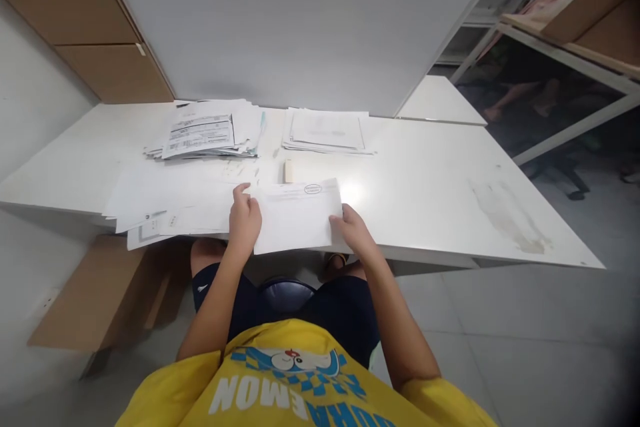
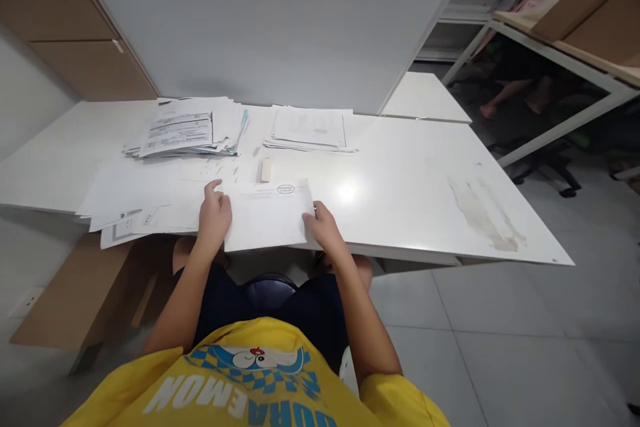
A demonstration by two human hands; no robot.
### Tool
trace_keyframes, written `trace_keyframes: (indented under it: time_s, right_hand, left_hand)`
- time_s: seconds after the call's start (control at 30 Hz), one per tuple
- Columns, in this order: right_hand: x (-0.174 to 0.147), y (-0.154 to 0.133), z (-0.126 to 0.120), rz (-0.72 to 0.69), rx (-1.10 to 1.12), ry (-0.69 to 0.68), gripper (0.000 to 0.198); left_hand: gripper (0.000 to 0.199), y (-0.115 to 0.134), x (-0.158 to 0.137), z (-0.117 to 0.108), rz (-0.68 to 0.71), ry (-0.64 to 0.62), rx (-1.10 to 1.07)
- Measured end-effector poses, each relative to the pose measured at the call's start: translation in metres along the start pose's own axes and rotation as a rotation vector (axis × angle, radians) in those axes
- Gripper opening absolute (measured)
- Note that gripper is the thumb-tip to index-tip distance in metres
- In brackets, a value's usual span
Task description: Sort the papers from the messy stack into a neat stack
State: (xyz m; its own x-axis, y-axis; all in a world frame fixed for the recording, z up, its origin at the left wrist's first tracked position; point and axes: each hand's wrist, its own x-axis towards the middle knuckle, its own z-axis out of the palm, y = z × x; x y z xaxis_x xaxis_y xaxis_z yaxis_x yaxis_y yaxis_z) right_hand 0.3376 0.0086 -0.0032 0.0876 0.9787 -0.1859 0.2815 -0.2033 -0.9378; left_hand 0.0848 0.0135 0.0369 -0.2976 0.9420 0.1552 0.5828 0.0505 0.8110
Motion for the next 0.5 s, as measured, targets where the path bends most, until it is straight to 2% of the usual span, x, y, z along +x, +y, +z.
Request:
trace_keyframes:
  time_s: [0.1,0.23,0.4,0.5]
  right_hand:
    - [0.013,0.003,-0.001,0.130,0.046,-0.011,0.032]
    - [0.018,0.004,-0.007,0.146,0.105,-0.054,0.035]
    - [0.015,0.003,-0.025,0.133,0.173,-0.007,0.038]
    - [0.013,0.007,-0.033,0.156,0.229,0.048,0.039]
  left_hand:
    - [0.041,-0.003,0.017,0.008,0.032,-0.135,0.182]
    - [0.033,-0.007,0.034,0.021,0.102,-0.278,0.325]
    - [0.034,-0.013,0.043,0.037,0.130,-0.251,0.333]
    - [0.032,-0.016,0.043,0.048,0.229,-0.221,0.333]
